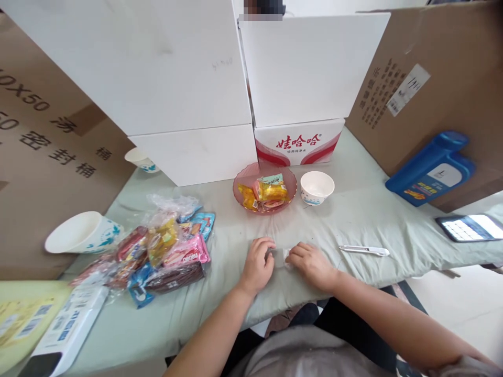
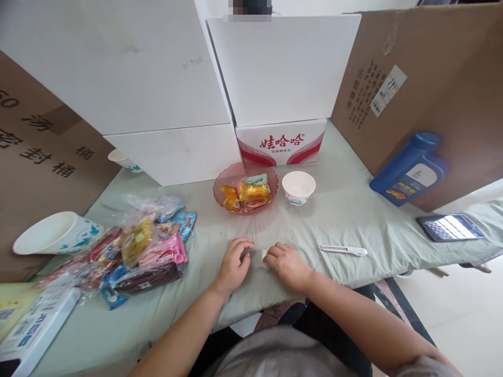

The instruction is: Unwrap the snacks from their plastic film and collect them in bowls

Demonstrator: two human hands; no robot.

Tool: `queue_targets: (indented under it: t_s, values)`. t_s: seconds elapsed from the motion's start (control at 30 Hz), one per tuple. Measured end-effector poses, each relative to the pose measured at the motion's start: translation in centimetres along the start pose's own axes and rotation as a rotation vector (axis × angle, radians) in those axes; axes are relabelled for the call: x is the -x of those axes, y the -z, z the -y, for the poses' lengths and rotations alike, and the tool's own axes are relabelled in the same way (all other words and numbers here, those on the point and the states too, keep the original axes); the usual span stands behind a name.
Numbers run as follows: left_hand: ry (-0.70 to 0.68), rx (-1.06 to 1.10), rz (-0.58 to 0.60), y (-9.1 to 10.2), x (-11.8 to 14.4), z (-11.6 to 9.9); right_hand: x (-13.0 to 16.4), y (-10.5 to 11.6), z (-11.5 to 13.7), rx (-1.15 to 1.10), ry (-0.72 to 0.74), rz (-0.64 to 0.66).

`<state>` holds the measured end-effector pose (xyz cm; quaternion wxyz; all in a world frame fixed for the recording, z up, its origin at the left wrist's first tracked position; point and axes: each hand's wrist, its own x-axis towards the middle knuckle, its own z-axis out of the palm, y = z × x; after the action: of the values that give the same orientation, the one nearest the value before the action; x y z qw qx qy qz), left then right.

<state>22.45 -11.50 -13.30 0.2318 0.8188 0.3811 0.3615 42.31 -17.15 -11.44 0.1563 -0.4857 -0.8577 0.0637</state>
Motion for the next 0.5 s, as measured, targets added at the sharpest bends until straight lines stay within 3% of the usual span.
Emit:
queue_targets:
  t_s: [0.1, 0.13, 0.2, 0.23, 0.3, 0.4, 0.5]
  values:
    - [-0.028, -0.012, 0.043, -0.1, -0.2, -0.1, -2.3, 3.9, -4.2, 0.042, -0.097, -0.209]
    - [-0.041, -0.019, 0.064, -0.1, -0.2, -0.2, -3.4, 5.5, -5.7, 0.082, -0.185, -0.282]
    - [-0.057, -0.03, 0.094, -0.1, -0.4, -0.4, -6.2, 8.6, -8.6, 0.19, -0.418, -0.31]
    - [-0.057, -0.033, 0.101, -0.1, -0.5, -0.5, -7.6, 9.7, -9.9, 0.227, -0.545, -0.254]
    - [-0.051, -0.031, 0.106, -0.2, -0.6, -0.6, -10.3, 10.9, -12.2, 0.196, -0.734, 0.048]
    - [-0.041, -0.019, 0.093, -0.2, -0.6, -0.7, -13.2, 10.2, -14.5, 0.083, -0.787, 0.338]
    - [-0.04, -0.01, 0.086, -0.4, -0.5, -0.6, -14.3, 8.5, -15.6, 0.013, -0.765, 0.465]
